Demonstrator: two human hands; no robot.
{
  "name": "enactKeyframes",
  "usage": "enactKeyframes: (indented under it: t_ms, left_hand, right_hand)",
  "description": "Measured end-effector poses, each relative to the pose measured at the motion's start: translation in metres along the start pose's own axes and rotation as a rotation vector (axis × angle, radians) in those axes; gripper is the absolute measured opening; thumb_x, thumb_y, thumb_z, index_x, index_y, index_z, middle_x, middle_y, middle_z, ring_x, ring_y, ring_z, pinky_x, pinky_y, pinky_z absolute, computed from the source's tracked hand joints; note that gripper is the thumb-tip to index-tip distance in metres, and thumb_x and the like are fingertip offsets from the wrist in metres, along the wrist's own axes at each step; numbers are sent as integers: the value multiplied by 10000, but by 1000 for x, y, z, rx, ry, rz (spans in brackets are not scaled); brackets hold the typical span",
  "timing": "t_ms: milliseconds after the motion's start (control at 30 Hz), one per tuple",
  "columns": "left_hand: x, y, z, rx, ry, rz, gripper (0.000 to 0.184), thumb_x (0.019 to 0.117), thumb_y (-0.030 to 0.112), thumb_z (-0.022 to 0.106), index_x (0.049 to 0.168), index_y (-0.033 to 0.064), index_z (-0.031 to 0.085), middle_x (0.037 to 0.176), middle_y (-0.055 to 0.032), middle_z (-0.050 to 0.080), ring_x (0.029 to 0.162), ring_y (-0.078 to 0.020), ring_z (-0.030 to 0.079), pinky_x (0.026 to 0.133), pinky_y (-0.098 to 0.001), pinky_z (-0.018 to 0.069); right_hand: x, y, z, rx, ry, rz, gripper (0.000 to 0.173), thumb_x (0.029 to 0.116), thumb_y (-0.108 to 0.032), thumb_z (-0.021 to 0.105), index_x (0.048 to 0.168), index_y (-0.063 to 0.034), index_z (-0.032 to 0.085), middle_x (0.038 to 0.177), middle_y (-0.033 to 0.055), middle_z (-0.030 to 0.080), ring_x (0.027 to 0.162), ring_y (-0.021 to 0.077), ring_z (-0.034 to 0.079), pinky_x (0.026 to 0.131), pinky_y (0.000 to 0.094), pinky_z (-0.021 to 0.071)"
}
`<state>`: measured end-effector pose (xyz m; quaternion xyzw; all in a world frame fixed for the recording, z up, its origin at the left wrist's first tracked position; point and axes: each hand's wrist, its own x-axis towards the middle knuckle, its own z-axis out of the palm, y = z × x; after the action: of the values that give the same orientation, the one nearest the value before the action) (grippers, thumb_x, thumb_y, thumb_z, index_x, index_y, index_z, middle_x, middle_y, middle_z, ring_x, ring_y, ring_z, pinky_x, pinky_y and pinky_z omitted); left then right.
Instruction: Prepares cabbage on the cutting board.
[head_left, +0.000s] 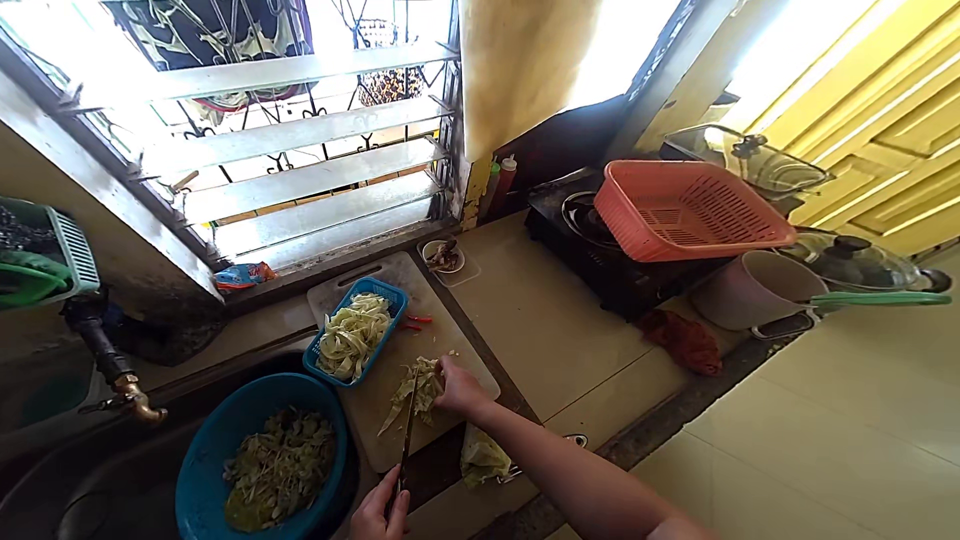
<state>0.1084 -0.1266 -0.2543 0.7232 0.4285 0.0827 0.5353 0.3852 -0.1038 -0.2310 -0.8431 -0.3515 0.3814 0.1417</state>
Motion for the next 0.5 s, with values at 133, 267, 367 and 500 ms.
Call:
enactKeyframes:
  t_ms: [133,267,367,500]
  left_hand:
    - [-4,3,-1,19,-54,28,431,1042,216,570,1437,44,586,1057,-140,725,727,-171,719,702,-343,630]
    - [-2,-2,2,41,-129,43,427,1040,219,574,1433,53,592,1051,-135,731,730,-174,712,715,-353,622]
    - [6,-6,1,74,-136,5,432,1046,243,563,1447,84,588,1086,-131,726,760,-173,714,738,-352,616]
    - [10,5,-1,77,-81,50,432,1049,243,557,1451,90,586,1131,-119,719,783,-151,726,736,-318,628]
  right_hand:
    - [-4,3,-6,159,-4,26,626,818,-65,797,1358,-73,481,1015,198,682,938,369,684,833,572,555]
    - [-8,17,-21,336,73,47,322,943,-114,696,1242,-28,613,1051,190,690,944,336,674,842,551,541]
    - [2,32,-27,399,58,111,227,998,-143,611,1193,-31,644,1030,164,686,891,281,652,799,494,526]
    - [9,41,-23,485,56,163,257,1007,-217,665,1173,-25,625,943,137,662,725,214,616,671,392,519]
